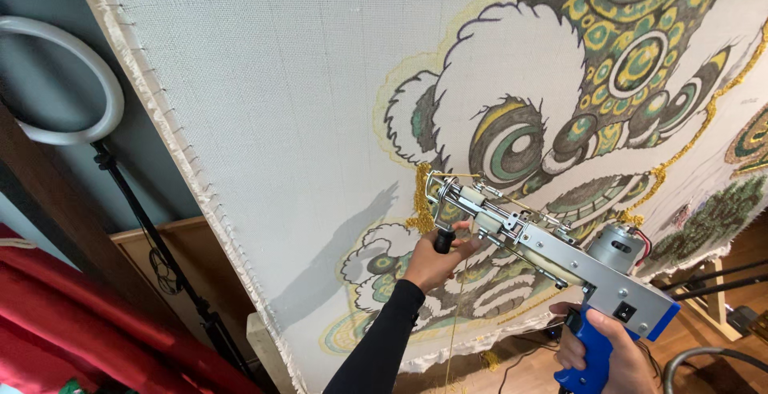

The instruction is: The person uses a tufting gun to apply yellow and white yarn to a large canvas with a lion design.

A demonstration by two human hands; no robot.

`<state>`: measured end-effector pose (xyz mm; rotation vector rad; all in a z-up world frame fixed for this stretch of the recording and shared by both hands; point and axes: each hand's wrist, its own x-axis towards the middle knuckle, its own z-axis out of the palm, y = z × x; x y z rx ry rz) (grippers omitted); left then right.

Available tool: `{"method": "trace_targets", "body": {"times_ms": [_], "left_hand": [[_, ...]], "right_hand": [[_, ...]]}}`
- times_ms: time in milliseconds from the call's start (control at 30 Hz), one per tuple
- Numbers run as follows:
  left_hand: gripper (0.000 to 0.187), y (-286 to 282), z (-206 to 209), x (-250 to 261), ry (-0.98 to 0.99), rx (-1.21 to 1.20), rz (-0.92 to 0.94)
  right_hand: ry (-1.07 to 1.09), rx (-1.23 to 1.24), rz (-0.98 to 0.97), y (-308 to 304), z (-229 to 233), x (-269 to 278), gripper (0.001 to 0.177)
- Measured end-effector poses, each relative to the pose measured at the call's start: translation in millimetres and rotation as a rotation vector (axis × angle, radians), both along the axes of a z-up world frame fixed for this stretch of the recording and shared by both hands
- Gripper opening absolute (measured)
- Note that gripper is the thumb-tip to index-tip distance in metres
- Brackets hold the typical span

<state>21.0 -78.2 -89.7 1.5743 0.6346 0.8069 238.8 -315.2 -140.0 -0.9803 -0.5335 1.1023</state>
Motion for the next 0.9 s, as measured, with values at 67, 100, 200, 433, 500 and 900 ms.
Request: {"method": "trace_targets", "body": {"times_ms": [67,100,200,433,500,900], "left_hand": [[0.062,-0.6,0.2,-0.2,0.014,0.011,0.012],[0.062,-1.2,0.2,-0.2,0.025,0.009,0.015],[0.061,-3.4,-1.2,-0.4,0.053,-0.003,0.018],[0.063,1.5,-6.0,-4.5,0.063,-0.001,0.035],[0.064,4.8,-6.1,-4.9,0.075,0.017,0.046],[0.075,9.4,1.1,-11.3,0.139,0.005,0.034]], "right_hand": [[-0.023,-0.028,-0.009,1.2,3.1,-0.8,0.064],[-0.022,-0.040,-0.008,1.1,5.0,-1.4,0.063],[-0.019,-0.069,-0.019,-0.6,7.5,-5.3,0.062],[-0.021,-0.065,-0.027,6.2,2.3,-13.4,0.063],[-0.031,-0.068,-0.037,9.0,4.4,-18.0,0.064],[-0.084,-0.108,-0.068,13.8,24.0,-34.7,0.065]]}}
